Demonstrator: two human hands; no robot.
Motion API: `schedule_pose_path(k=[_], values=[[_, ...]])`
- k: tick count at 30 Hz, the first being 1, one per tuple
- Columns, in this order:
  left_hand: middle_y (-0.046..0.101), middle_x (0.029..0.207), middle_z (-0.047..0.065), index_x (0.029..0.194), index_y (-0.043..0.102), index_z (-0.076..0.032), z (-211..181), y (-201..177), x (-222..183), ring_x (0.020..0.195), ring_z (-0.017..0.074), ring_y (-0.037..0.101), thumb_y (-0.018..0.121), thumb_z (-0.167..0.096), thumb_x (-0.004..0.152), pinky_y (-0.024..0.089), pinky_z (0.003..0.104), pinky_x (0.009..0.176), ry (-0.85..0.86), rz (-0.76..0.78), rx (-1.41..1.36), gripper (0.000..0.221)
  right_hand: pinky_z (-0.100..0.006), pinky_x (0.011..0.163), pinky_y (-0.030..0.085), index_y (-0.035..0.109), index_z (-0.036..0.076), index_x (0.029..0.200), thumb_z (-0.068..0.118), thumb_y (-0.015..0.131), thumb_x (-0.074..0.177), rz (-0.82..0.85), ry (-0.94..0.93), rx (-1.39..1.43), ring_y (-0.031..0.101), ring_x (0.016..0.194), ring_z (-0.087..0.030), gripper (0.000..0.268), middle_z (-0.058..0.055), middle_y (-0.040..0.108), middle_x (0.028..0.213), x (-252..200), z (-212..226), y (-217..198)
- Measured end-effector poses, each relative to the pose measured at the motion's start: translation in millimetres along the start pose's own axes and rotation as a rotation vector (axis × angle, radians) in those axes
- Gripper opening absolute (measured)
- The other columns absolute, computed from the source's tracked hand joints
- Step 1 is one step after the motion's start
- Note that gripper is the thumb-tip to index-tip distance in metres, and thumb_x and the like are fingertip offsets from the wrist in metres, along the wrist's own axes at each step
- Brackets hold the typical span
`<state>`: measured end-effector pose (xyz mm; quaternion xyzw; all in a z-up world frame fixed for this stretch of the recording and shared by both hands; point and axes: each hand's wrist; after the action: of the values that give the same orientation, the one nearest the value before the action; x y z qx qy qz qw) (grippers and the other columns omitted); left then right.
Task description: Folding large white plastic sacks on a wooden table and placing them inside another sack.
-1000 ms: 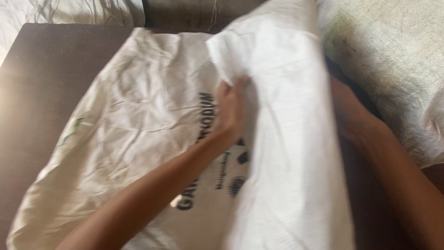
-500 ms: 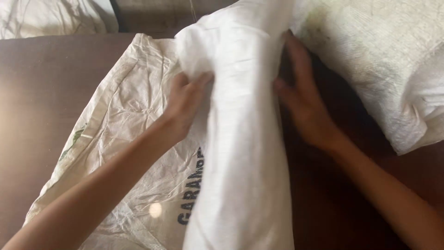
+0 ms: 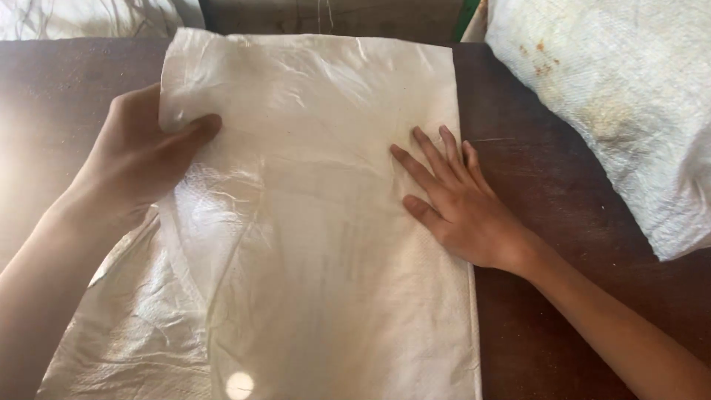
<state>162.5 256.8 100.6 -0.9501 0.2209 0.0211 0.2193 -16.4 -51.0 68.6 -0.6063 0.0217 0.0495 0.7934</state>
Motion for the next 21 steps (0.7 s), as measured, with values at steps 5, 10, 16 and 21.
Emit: schedule_pose_path(k=[5,10,16,21], values=[[0.075,0.119,0.014,0.128,0.062,0.002,35,2,-27,0.109,0.0217,0.074,0.072,-0.025,0.086,0.061,0.036,0.096,-0.078,-0.019,-0.223,0.051,-0.067,0.116,-0.014,0.007,0.034,0.163,0.059,0.02,0.1,0.033,-0.06,-0.159,-0.015,0.154,-0.034,0.068,-0.006,-0.007,0.171,8,-28,-3],[0.053,0.126,0.036,0.141,0.038,0.009,84,18,-76,0.118,0.0421,0.064,0.085,-0.039,0.084,0.057,0.051,0.105,-0.277,0.398,-0.281,0.089,-0.067,0.117,-0.018,0.02,0.041,0.16,0.057,0.019,0.1,-0.014,-0.04,-0.129,-0.014,0.155,-0.036,0.062,-0.003,0.005,0.173,12,-57,-12],[0.064,0.126,0.013,0.154,0.023,0.006,29,45,-139,0.108,0.0186,0.068,0.081,-0.026,0.093,0.062,0.036,0.091,-0.074,0.513,-0.435,0.09,-0.066,0.118,-0.014,0.032,0.035,0.159,0.048,0.03,0.105,-0.078,-0.082,-0.076,-0.007,0.157,-0.038,0.055,-0.007,0.013,0.171,9,-61,-15],[0.072,0.107,0.031,0.165,0.008,-0.008,32,29,-145,0.078,0.0275,0.075,0.074,-0.015,0.093,0.065,0.043,0.066,-0.37,0.385,-0.334,0.098,-0.067,0.118,-0.015,0.031,0.036,0.158,0.042,0.031,0.105,-0.047,-0.076,-0.095,-0.006,0.157,-0.036,0.054,-0.006,0.014,0.172,9,-63,-19]])
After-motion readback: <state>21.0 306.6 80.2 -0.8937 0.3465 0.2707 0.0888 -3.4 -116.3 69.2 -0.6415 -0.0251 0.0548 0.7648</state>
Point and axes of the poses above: each hand's wrist, its own x-axis towards the middle knuckle, its own y-axis out of the palm, z = x × y
